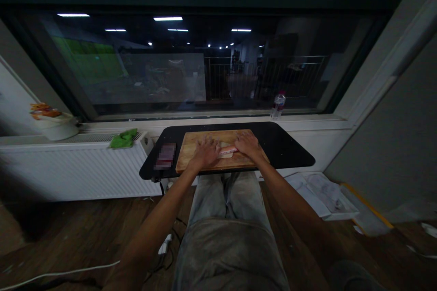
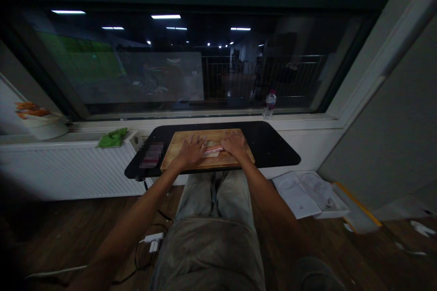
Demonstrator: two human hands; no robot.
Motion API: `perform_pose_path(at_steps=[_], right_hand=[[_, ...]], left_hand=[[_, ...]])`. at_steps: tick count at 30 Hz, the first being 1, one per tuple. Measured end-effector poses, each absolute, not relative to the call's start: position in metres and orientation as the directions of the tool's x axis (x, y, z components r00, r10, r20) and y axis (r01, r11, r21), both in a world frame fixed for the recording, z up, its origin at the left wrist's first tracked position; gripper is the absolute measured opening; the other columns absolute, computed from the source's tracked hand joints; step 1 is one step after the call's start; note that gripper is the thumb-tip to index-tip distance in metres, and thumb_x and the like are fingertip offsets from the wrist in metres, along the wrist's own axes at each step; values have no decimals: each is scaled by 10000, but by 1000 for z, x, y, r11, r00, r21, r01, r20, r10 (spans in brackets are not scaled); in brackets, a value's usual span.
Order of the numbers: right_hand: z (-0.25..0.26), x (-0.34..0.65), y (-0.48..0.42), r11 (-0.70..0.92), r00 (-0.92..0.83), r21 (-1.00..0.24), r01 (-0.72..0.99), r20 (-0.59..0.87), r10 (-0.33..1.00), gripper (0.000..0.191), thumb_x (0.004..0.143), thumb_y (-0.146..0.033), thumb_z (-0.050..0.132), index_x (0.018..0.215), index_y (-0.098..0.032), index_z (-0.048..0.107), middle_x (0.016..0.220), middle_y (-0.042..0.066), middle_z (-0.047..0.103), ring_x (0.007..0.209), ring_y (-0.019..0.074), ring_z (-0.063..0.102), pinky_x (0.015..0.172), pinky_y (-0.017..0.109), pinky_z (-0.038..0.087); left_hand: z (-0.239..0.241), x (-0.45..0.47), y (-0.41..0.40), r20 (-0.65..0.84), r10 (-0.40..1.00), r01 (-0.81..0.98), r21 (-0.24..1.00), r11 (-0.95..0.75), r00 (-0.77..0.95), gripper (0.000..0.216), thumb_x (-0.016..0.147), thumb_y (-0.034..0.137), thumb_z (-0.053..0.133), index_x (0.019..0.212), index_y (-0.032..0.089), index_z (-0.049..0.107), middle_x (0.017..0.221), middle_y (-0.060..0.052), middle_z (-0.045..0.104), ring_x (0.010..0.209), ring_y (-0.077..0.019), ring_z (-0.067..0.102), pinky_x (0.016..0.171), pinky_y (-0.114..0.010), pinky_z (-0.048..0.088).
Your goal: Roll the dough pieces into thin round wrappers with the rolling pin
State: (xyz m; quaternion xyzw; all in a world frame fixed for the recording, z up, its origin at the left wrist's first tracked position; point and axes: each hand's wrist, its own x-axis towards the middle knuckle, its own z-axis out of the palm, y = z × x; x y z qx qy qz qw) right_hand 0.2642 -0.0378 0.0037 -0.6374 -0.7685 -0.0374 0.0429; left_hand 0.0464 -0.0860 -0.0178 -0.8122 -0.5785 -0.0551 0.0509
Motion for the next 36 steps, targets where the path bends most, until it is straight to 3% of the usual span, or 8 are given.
perform_pose_path(at_steps=[4,10,15,20,27,33,36], right_hand=[[-3,268,-66,91,-84,-34,995,177,981,534,1170,-346,350,1423,-157,780,1478,183,761,1419,309,674,1210,376,457],[-13,271,-88,42,-25,-48,998,310,950,553,1143,-362,369,1527,-172,719,1613,200,662,1553,369,533,1210,497,469],[-8,266,-70,52,-30,-69,996,293,956,534,1136,-356,383,1495,-187,739,1604,195,669,1534,396,512,1229,566,408],[1,264,-36,93,-70,-88,992,239,969,539,1141,-376,377,1524,-210,717,1566,172,697,1487,383,537,1208,557,421],[10,257,-3,105,-84,-145,984,146,986,691,1200,-559,182,1549,-271,704,1565,158,695,1437,375,576,1218,573,400],[12,255,18,256,-239,-124,959,137,961,601,1220,-507,254,1552,-265,693,1605,118,677,1467,313,541,1241,498,389],[13,251,29,318,-305,-128,939,108,946,510,1211,-466,357,1549,-293,699,1619,86,678,1479,271,541,1262,442,372]], left_hand=[[-23,56,-104,210,934,952,41,-304,289,616,1197,412,244,1768,264,421,1730,-129,560,1666,-366,423,1315,-612,393],[-30,60,-117,318,904,942,81,-326,285,607,1184,442,308,1760,319,454,1742,-103,553,1669,-390,407,1345,-640,333],[-26,57,-101,334,904,947,81,-310,267,586,1186,442,316,1713,288,521,1708,-131,583,1675,-395,385,1326,-632,361],[-20,57,-81,325,921,966,68,-248,214,590,1194,460,280,1676,232,531,1664,-177,601,1596,-389,470,1295,-641,376],[-12,54,-59,333,935,980,112,-167,121,538,1181,412,317,1532,162,639,1607,-210,635,1587,-397,477,1289,-608,406],[-19,54,-63,200,947,961,61,-268,251,477,1172,406,376,1555,253,617,1649,-206,582,1623,-444,423,1230,-789,400],[-27,60,-68,156,962,967,89,-238,223,549,1190,454,291,1637,266,548,1749,-217,483,1675,-465,365,1228,-817,393]])
